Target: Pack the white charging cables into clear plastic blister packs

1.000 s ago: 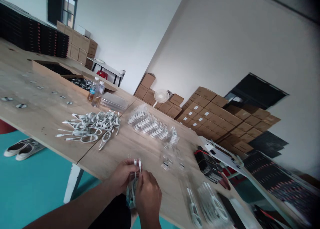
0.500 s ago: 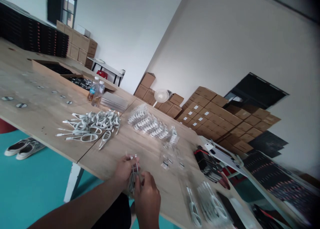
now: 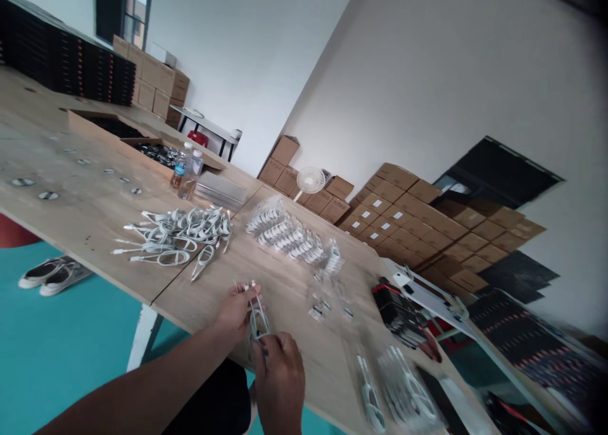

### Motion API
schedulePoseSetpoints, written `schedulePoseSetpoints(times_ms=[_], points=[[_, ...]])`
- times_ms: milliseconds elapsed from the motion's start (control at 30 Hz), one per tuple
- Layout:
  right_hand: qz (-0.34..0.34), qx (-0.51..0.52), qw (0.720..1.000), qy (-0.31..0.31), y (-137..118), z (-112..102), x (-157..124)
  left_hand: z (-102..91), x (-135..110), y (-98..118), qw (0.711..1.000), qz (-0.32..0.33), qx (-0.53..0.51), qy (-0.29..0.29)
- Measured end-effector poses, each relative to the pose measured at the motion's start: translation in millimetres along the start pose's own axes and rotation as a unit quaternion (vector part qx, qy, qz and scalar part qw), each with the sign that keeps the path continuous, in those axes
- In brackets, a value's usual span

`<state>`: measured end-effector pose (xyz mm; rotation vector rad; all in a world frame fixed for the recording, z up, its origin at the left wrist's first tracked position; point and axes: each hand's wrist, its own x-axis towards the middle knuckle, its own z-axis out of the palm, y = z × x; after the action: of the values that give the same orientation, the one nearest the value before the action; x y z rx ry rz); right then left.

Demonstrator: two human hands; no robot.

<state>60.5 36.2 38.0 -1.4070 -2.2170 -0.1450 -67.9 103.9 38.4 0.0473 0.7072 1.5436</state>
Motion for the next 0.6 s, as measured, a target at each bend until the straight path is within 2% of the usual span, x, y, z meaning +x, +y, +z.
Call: schedulePoseSetpoints(times_ms=[100,167,233,300,367,400,500,600], points=[[0.007,0.092,0.996,0.014,7.0,-1.3,-1.1,-0.7,-2.0,7.7,1.000,-0.008,-0.007,-0.013],[0.071,0.153,0.984,0.061,13.5,3.2,-2.7,0.6,-4.2,9.8,1.000,-0.011,-0.014,-0.023],[0.164,0.230,0.955,0.093,18.3,10.8,-3.8,2.8,-5.7,9.0,0.999,-0.011,-0.027,-0.031],[0.233,0.340,0.909,0.063,20.0,18.6,-3.6,4.9,-6.0,6.3,0.999,-0.010,-0.039,-0.034],[0.259,0.434,0.863,0.020,18.9,23.9,-2.2,5.8,-5.2,2.8,0.998,-0.013,-0.043,-0.034],[0.263,0.459,0.849,0.011,17.8,25.4,-1.5,5.7,-4.7,1.2,0.998,-0.017,-0.041,-0.034],[0.290,0.456,0.841,0.024,13.9,27.0,-0.8,3.9,-4.0,-1.4,0.998,-0.029,-0.026,-0.040],[0.318,0.469,0.824,0.008,11.5,27.3,-2.6,2.5,-5.7,0.7,0.998,-0.032,-0.014,-0.046]])
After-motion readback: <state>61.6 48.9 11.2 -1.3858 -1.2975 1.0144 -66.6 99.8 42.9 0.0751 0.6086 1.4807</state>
